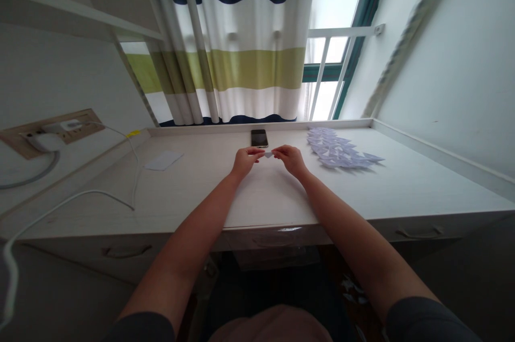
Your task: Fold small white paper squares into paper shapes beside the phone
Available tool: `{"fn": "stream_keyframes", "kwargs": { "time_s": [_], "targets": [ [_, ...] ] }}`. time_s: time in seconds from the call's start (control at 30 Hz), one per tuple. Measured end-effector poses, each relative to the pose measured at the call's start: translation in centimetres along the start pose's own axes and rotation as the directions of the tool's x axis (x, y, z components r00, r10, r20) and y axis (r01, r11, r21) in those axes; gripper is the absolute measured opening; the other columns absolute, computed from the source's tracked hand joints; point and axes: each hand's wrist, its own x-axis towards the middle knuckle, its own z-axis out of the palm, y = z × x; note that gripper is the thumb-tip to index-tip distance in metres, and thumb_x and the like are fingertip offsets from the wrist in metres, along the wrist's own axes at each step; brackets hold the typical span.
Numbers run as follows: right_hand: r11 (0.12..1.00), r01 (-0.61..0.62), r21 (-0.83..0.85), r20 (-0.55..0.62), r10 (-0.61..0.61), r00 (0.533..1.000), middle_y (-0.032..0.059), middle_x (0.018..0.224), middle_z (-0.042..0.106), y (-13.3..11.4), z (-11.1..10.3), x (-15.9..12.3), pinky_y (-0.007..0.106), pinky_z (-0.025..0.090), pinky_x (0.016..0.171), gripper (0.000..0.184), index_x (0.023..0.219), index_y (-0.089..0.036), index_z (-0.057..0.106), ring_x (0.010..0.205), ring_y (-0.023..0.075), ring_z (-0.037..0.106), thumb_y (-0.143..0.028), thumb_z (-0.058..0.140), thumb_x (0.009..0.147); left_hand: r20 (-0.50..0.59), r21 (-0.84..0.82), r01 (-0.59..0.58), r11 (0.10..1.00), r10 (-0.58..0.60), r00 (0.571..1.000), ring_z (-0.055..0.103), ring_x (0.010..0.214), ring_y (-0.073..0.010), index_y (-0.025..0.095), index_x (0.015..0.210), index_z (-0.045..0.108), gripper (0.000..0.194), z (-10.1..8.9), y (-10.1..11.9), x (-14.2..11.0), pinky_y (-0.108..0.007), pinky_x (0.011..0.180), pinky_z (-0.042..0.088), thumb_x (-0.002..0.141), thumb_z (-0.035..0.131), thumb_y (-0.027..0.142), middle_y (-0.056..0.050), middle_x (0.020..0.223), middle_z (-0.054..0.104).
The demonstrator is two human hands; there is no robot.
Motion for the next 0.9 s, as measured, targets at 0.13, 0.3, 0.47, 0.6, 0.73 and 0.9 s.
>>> {"fn": "stream_keyframes", "kwargs": {
  "time_s": [0.13,0.3,0.47,0.6,0.73,0.9],
  "targets": [
    [0.998,-0.027,0.056,0.033,0.025,0.999,0.0031,0.058,0.064,0.41,-0.06,0.24,0.028,0.045,0.061,0.016,0.071,-0.016,0.068,0.057,0.0144,0.057,-0.029,0.059,0.066,0.017,-0.031,0.044,0.999,-0.044,0.999,0.058,0.065,-0.0144,0.013,0.072,0.068,0.024,-0.06,-0.10,0.12,-0.029,0.061,0.048,0.057,0.069,0.031,-0.006,0.070,0.066],
    [0.993,-0.053,0.109,0.068,0.045,0.997,0.0031,0.057,0.063,0.79,0.06,0.44,0.028,0.045,0.060,0.021,0.070,-0.015,0.068,0.056,0.0140,0.056,-0.033,0.059,0.066,0.036,-0.021,0.009,1.000,-0.008,0.999,0.059,0.064,-0.0141,0.013,0.072,0.064,0.021,-0.04,-0.02,0.04,-0.028,0.060,0.047,0.060,0.067,0.030,-0.005,0.065,0.064],
    [0.985,-0.059,0.163,0.099,0.043,0.994,0.0028,0.058,0.062,0.75,0.36,0.37,0.027,0.045,0.060,0.023,0.069,-0.015,0.066,0.056,0.0130,0.055,-0.036,0.058,0.066,0.078,-0.024,-0.035,0.999,0.036,0.996,0.057,0.067,-0.0137,0.013,0.077,0.063,0.024,0.07,0.08,-0.21,-0.027,0.058,0.049,0.061,0.066,0.031,-0.004,0.071,0.064],
    [0.972,-0.086,0.219,0.115,0.062,0.991,0.0030,0.056,0.061,0.35,0.37,0.23,0.027,0.045,0.059,0.025,0.067,-0.014,0.066,0.055,0.0127,0.054,-0.038,0.060,0.064,0.107,-0.034,0.010,0.999,-0.006,0.994,0.057,0.066,-0.0140,0.012,0.078,0.066,0.030,0.04,-0.10,-0.19,-0.029,0.061,0.049,0.059,0.067,0.035,-0.005,0.072,0.065],
    [0.968,-0.084,0.235,0.114,0.059,0.992,0.0034,0.058,0.062,-0.03,0.34,0.06,0.027,0.045,0.057,0.027,0.069,-0.014,0.066,0.054,0.0121,0.053,-0.040,0.063,0.062,0.107,-0.029,0.027,0.999,-0.024,0.994,0.057,0.062,-0.0133,0.012,0.072,0.067,0.029,0.04,-0.10,-0.18,-0.028,0.060,0.049,0.058,0.068,0.037,-0.005,0.066,0.064],
    [0.971,-0.074,0.227,0.144,0.042,0.989,0.0036,0.057,0.063,0.02,0.49,-0.08,0.026,0.044,0.054,0.028,0.070,-0.013,0.067,0.052,0.0115,0.053,-0.039,0.067,0.059,0.131,-0.002,0.022,1.000,-0.021,0.991,0.056,0.060,-0.0134,0.012,0.066,0.066,0.023,0.18,0.40,-0.49,-0.027,0.057,0.048,0.058,0.068,0.033,-0.004,0.060,0.062]
  ]
}}
